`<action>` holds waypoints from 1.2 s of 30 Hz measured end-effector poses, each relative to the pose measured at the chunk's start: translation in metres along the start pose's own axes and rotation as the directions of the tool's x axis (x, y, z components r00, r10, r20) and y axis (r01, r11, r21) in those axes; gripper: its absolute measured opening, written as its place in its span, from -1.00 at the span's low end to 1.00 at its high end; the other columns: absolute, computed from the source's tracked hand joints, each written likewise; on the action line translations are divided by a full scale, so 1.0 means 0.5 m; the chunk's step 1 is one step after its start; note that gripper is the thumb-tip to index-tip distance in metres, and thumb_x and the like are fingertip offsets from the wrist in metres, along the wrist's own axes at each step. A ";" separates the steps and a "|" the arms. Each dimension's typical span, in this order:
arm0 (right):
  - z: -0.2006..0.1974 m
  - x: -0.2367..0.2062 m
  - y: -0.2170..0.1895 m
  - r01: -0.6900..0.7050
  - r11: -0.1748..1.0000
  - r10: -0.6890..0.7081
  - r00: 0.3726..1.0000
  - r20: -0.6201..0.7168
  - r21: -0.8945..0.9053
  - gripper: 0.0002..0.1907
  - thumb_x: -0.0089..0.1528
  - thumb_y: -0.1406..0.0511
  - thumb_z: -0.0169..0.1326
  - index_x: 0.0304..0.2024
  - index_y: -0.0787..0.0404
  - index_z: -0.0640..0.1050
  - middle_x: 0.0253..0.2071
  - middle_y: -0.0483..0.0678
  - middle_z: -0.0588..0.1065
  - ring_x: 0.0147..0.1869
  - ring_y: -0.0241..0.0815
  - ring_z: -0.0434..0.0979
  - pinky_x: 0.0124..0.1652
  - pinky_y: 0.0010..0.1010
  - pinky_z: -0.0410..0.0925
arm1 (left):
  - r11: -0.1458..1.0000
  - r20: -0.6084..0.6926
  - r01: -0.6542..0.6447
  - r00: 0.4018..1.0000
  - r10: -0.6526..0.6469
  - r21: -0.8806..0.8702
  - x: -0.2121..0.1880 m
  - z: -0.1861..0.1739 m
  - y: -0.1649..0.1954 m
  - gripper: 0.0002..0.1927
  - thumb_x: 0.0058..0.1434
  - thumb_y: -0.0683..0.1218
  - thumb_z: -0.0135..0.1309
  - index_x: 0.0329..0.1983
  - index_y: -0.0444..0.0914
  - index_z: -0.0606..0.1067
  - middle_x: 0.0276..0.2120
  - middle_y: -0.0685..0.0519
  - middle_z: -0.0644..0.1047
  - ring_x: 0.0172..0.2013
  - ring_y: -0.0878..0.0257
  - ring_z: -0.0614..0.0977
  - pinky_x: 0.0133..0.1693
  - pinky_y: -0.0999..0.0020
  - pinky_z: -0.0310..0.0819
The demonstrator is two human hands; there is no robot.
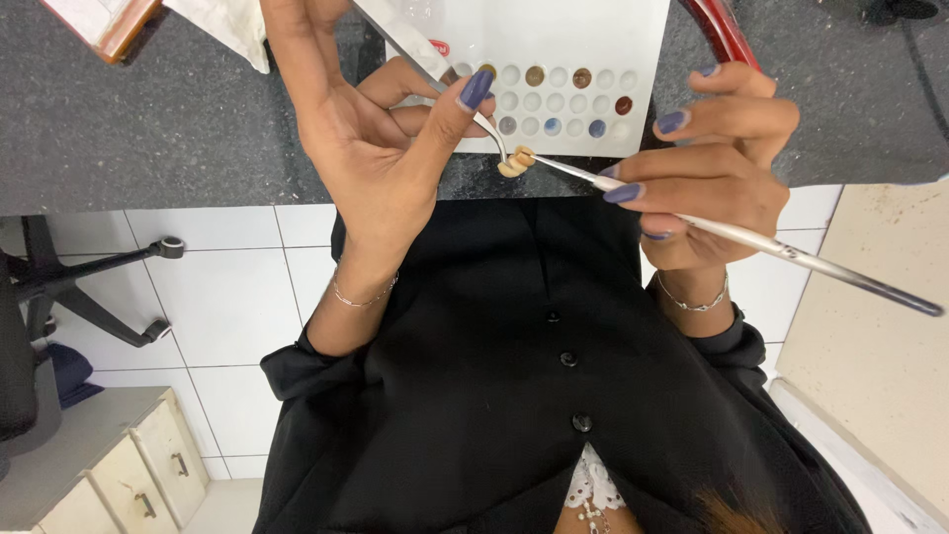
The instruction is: The person holds a dental ceramic crown with pliers and applies stain from a palette of color wells onto the crown using a fine brush, wiping the brush and crown on a tissue between applications and comparing the crown against the shade guide palette.
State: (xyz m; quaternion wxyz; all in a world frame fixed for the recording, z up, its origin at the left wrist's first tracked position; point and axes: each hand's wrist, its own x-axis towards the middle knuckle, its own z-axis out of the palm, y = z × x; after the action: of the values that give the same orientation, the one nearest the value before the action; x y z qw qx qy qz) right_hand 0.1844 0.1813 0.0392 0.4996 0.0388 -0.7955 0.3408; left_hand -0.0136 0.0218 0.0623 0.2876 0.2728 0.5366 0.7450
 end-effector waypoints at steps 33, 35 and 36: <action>-0.002 0.002 -0.007 -0.027 0.999 0.027 0.999 0.036 -0.021 -0.56 0.38 -0.01 0.07 -0.41 0.15 0.60 -0.46 -0.11 0.61 0.02 -0.15 0.41 0.18 -0.06 0.29 | 0.980 0.108 -0.171 0.981 0.161 0.097 -0.015 -0.017 -0.025 0.01 0.48 -0.48 0.21 0.57 -0.11 -0.26 0.47 -0.07 -0.03 0.06 -0.02 0.70 -0.10 0.27 0.78; -0.001 0.002 -0.008 -0.034 0.999 0.035 0.999 0.037 -0.030 -0.56 0.39 -0.01 0.06 -0.40 0.15 0.61 -0.46 -0.11 0.61 0.02 -0.14 0.41 0.18 -0.06 0.29 | 0.975 0.114 -0.194 0.977 0.183 0.104 -0.010 -0.014 -0.022 0.01 0.49 -0.48 0.20 0.57 -0.10 -0.27 0.47 -0.07 -0.02 0.04 -0.01 0.71 -0.11 0.27 0.78; -0.001 0.002 -0.009 -0.038 0.999 0.039 0.999 0.028 -0.017 -0.55 0.39 -0.01 0.03 -0.41 0.14 0.60 -0.47 -0.12 0.60 0.01 -0.14 0.41 0.19 -0.06 0.28 | 0.989 0.064 -0.125 0.991 0.120 0.080 -0.007 -0.012 -0.020 0.00 0.39 -0.45 0.19 0.49 -0.20 -0.30 0.46 -0.18 -0.05 0.00 -0.01 0.74 -0.14 0.28 0.79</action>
State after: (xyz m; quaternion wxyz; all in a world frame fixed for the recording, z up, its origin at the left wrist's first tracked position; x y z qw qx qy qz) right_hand 0.1860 0.1786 0.0422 0.4820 0.0241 -0.8058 0.3432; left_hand -0.0141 0.0180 0.0507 0.2453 0.3387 0.5409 0.7298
